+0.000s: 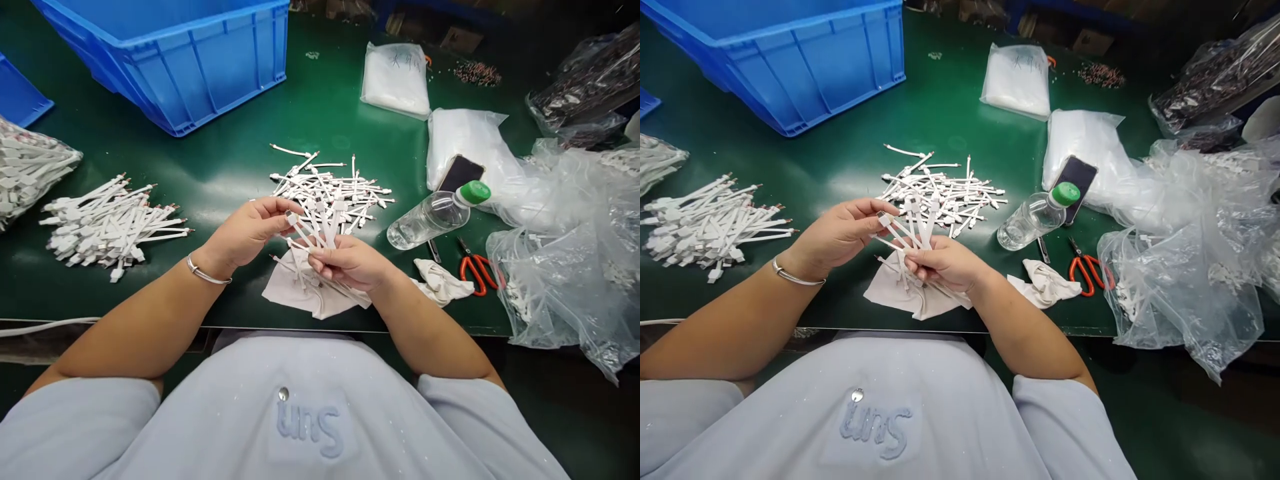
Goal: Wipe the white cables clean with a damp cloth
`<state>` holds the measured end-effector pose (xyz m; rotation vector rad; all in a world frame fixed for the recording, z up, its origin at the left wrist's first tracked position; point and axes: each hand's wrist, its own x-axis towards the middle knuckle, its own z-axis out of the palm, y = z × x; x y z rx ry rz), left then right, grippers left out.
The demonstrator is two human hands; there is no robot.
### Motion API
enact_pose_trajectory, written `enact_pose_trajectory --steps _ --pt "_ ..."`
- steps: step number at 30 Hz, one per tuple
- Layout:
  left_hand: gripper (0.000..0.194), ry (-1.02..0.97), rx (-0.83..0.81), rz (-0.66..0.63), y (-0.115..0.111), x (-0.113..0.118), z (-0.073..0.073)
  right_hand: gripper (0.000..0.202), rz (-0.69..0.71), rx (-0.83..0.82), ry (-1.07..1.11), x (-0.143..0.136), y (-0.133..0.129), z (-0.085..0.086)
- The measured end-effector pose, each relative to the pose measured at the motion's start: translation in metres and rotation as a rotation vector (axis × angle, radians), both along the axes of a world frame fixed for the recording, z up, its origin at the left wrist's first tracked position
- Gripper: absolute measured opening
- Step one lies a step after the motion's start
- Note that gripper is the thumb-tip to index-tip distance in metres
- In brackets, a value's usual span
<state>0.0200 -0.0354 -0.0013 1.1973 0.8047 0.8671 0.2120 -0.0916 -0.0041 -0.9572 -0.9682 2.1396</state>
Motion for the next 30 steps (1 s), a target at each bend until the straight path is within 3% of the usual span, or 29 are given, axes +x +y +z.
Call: enact_pose_trajectory --steps 5,9,12,19,24,26,28,30 --pt "0.028 0.027 0.218 0.077 -0.014 0.008 0.000 0.025 0.050 0.068 -0.093 0.009 0.004 0.008" --pt "0.018 0.193 0.629 0.192 -0.025 0.007 0.004 0.020 -0.050 0.231 -0.240 0.013 0.007 0.006" --pt "0.009 0.316 0.918 0.206 -0.028 0.006 0.006 0.015 -0.058 0.334 -0.336 0.012 0.009 -0.001" --pt "0.010 0.465 1.191 0.301 -0.027 0.008 0.003 0.015 -0.126 0.434 -0.563 0.003 0.006 -0.004" --pt "0.019 0.379 1.296 0.324 -0.032 0.010 0.000 0.018 -0.176 0.593 -0.699 0.005 0.006 -0.003" --pt "0.022 0.309 1.293 0.389 -0.034 0.009 -0.001 0.020 -0.223 0.629 -0.729 0.007 0.009 -0.005" --pt "0.024 0.231 1.209 0.485 -0.035 0.007 -0.001 0.018 -0.288 0.517 -0.670 0.010 0.014 -0.007" --pt "0.022 0.212 1.015 0.498 -0.034 0.005 0.001 0.010 -0.367 0.312 -0.518 0.013 0.020 -0.006"
